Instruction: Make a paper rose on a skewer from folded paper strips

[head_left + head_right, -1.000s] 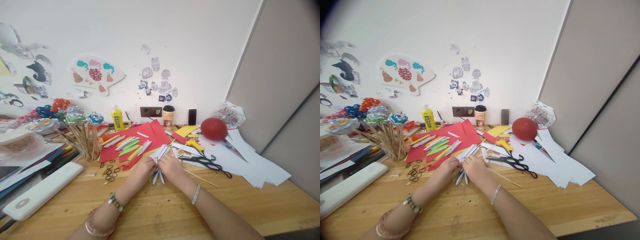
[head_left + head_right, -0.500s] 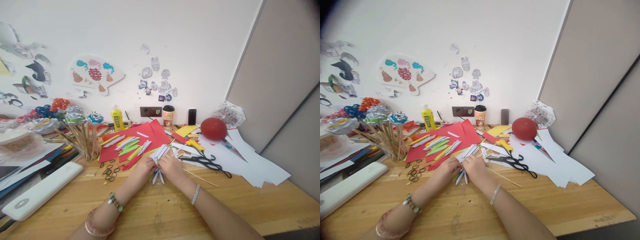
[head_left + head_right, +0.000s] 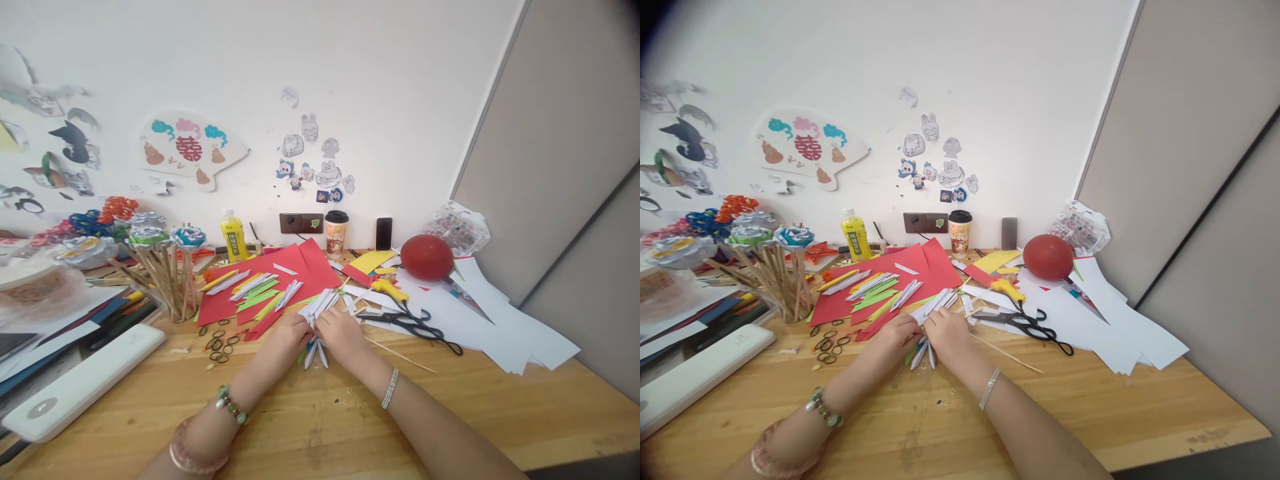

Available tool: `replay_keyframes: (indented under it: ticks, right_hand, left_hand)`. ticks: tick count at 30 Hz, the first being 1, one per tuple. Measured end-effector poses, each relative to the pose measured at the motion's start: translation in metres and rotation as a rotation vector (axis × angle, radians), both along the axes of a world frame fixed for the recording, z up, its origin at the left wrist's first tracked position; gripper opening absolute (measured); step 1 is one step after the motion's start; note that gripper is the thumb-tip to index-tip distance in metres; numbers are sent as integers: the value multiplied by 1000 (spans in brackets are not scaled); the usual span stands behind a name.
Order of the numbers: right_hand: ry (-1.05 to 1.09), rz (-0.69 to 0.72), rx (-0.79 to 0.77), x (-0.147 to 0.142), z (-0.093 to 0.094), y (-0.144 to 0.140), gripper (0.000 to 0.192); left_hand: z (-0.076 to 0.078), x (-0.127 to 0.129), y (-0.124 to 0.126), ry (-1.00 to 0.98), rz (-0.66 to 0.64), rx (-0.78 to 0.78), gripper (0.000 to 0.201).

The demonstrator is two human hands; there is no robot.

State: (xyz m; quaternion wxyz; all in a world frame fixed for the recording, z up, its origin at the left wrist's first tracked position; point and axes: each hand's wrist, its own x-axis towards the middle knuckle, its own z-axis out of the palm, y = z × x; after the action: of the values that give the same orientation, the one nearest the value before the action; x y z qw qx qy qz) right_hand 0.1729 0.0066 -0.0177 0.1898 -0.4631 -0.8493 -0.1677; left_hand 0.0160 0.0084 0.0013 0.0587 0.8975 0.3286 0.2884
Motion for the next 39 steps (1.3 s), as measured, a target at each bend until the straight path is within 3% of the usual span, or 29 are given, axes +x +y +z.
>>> replay_keyframes:
  ticks: [5, 9, 16, 22, 29, 39]
  right_hand:
    - [12, 2, -29, 0, 1, 2, 16]
    - [80, -50, -48, 9, 11, 1, 14]
    - [310, -193, -362, 20, 18, -3, 12]
    - [324, -206, -391, 15, 10, -1, 14]
    - [356, -71, -416, 11, 7, -1, 16]
    - [365, -116, -392, 11, 0, 2, 15]
  left_hand:
    - [-2, 0, 2, 17, 9, -14, 18]
    - [-6, -2, 3, 32, 97, -36, 17]
    - [0, 0, -2, 53, 198, -103, 25]
    - [-8, 2, -1, 105, 226, -114, 17]
    - [-15, 3, 5, 22, 171, -166, 20]
    - [-18, 1, 11, -40, 225, -227, 24]
